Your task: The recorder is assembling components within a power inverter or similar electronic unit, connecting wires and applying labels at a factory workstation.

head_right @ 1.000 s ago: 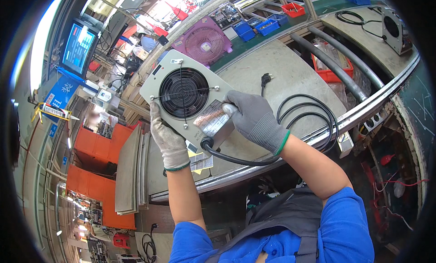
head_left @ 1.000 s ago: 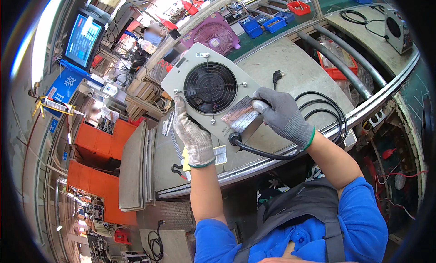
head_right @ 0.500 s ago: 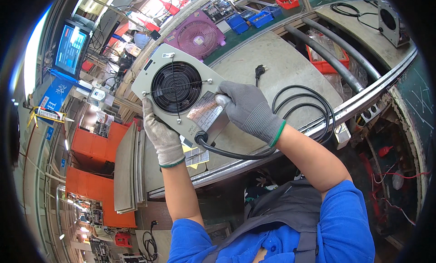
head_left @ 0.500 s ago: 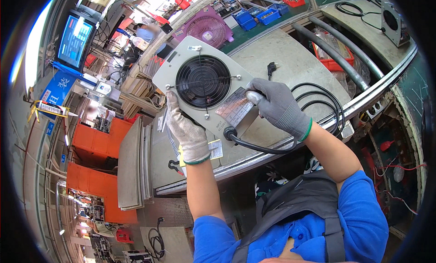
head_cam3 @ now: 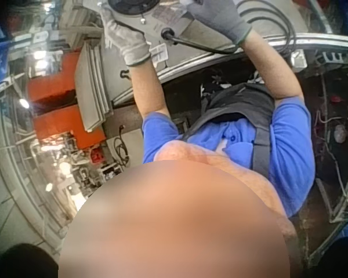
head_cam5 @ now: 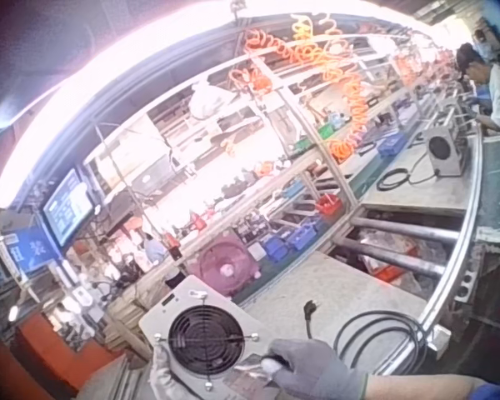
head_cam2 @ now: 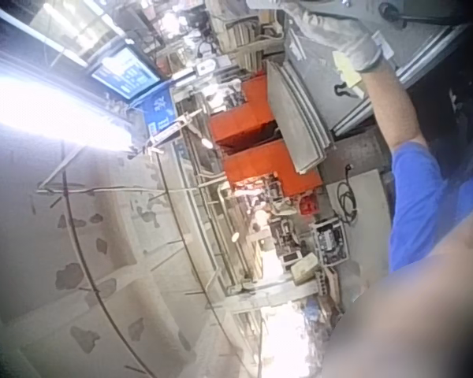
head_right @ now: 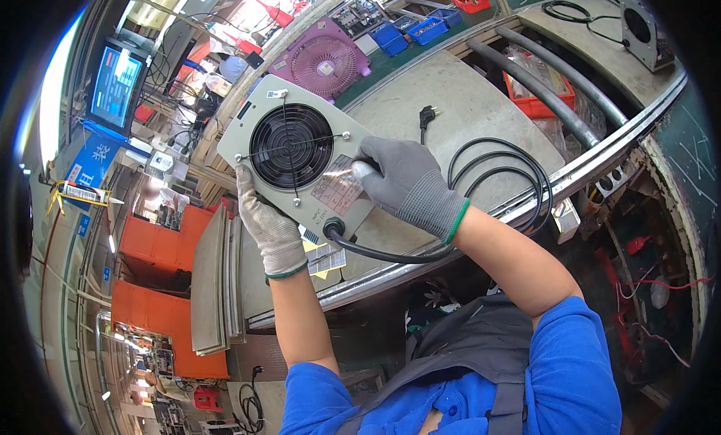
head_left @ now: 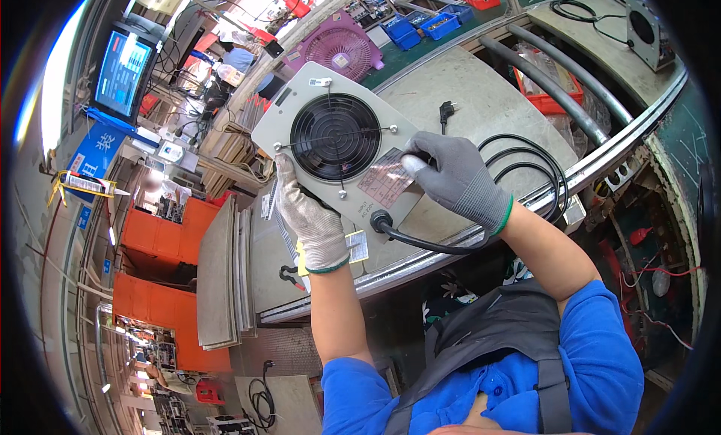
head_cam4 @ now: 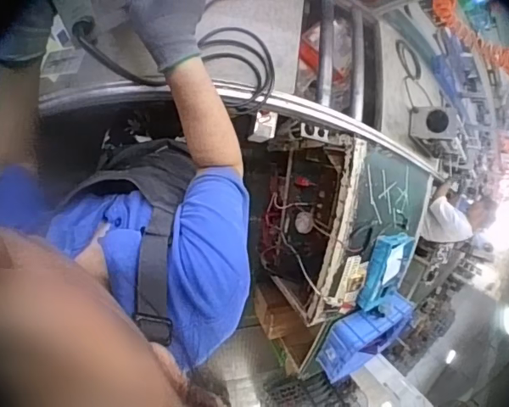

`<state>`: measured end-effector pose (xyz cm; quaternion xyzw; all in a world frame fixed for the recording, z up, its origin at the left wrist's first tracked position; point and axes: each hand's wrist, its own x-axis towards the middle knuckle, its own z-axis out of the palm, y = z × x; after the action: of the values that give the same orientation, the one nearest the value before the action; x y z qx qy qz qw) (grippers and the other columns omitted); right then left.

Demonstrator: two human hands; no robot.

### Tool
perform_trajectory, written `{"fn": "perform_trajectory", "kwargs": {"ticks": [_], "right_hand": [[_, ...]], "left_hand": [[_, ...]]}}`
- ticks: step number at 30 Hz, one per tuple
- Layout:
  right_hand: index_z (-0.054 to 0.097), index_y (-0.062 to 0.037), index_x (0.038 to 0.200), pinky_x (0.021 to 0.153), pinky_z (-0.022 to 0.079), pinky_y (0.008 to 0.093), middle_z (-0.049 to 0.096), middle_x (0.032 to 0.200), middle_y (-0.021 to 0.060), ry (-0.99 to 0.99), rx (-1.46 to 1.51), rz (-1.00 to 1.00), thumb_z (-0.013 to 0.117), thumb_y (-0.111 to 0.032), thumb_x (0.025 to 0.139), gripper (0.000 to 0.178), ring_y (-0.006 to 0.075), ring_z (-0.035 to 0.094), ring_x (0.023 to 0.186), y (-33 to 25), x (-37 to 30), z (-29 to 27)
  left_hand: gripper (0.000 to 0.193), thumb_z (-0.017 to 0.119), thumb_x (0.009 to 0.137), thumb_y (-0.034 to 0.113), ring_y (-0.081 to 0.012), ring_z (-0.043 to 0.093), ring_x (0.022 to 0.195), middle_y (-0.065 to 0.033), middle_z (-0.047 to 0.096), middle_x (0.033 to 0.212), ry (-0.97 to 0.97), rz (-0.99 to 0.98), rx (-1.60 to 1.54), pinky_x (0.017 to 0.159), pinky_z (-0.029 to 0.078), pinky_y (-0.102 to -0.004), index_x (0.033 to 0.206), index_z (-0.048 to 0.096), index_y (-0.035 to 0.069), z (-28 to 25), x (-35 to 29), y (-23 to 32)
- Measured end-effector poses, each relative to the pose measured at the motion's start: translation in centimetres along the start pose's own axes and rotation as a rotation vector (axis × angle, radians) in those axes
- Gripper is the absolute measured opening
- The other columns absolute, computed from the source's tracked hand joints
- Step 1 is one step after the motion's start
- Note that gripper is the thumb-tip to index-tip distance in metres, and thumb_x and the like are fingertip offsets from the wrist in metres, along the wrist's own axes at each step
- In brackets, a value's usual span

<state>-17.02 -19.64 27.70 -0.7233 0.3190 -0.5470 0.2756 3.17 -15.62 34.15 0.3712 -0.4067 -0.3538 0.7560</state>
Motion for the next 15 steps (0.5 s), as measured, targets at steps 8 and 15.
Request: {"fn": "perform_trajectory", "kwargs": {"ticks": [8,15], "right_hand": [[0.066,-0.0078,0.087,0.063,0.054,0.0389,0.07,0.076,0.0093,-0.059,-0.322,0.113,0.073,-0.032,0.085,0.026,0.0279,0.07,0.068,-1.1,-0.2,-0.2],[0.067,-0.0059,0.095,0.063,0.057,0.0394,0.071,0.083,0.0113,0.125,-0.398,0.223,0.072,-0.027,0.087,0.023,0.0255,0.072,0.073,0.9,0.9,-4.1]], "left_hand": [[0.039,0.05,0.106,0.029,-0.0215,0.069,0.104,-0.0151,0.067,0.12,-0.025,0.01,-0.021,0.088,0.061,-0.0357,0.129,0.056,-0.001,0.4,-0.6,-0.5],[0.041,0.05,0.106,0.032,-0.0212,0.069,0.105,-0.0137,0.067,0.119,-0.019,0.079,0.126,0.09,0.06,-0.0354,0.129,0.056,-0.001,0.5,-2.0,-1.0]]}}
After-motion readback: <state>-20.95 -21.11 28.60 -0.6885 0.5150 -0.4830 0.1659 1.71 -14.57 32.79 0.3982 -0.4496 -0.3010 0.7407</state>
